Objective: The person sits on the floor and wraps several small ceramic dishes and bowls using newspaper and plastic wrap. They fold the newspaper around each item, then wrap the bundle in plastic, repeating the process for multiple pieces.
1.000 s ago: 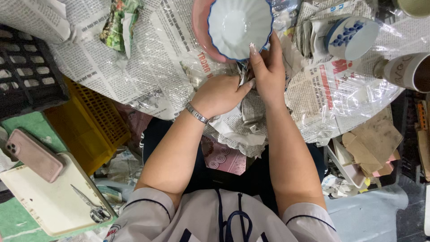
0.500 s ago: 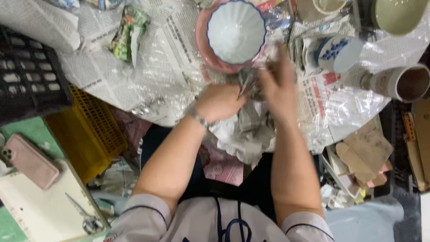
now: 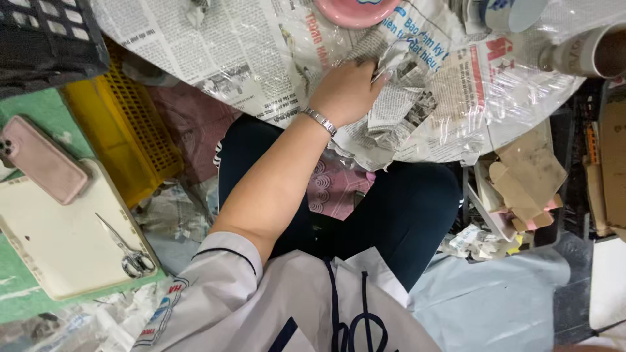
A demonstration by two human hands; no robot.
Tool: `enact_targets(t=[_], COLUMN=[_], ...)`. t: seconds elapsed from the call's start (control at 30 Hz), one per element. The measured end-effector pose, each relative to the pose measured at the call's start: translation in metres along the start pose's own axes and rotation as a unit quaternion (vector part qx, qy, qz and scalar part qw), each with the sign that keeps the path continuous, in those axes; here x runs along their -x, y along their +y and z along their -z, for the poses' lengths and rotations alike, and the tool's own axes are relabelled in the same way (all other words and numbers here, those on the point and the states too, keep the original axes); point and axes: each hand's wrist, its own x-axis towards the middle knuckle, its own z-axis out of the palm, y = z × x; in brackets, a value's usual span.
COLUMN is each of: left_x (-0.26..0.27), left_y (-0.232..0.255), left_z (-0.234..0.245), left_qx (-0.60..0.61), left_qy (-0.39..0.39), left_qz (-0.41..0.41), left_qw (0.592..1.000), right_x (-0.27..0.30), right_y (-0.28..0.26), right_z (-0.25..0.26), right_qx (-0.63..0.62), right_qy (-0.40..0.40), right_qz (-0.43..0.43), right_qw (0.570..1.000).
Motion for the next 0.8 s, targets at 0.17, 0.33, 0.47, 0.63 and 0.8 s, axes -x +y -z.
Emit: enact_targets(t=[0.17, 0.33, 0.47, 0.63, 0.8], left_x=[0.014, 0.032, 0.044, 0.084, 0.095], left_y=[0.002, 0.005, 0.009, 0.01, -0.017], left_z=[0.007, 0.021, 0.032, 0.042, 0.025], left_qx=[0.033, 0.026, 0.067, 0.21, 0.4], left_qy=[-0.011, -0.031, -0.059, -0.017, -0.01], left_qz=[0.011, 0.018, 0.019, 0.001, -0.066], left_qw=[0.999, 0.999, 0.996, 0.978, 0.914], right_x=[0.025, 0.057, 0.046, 0.021, 0.015], right_y=[-0.002, -0.038, -0.078, -0.1, -0.082], right_z=[0.006, 0.02, -0.024, -0.069, -0.081], right_qx=[-0.092, -0.219, -0.231, -0.081, -0.309], right_qy=[0.01, -0.014, -0.086, -0.114, -0.195], right_qz=[0.017, 0.128, 0.233, 0.253, 0.218], right_qw=[0.996, 0.967, 0.941, 0.957, 0.905])
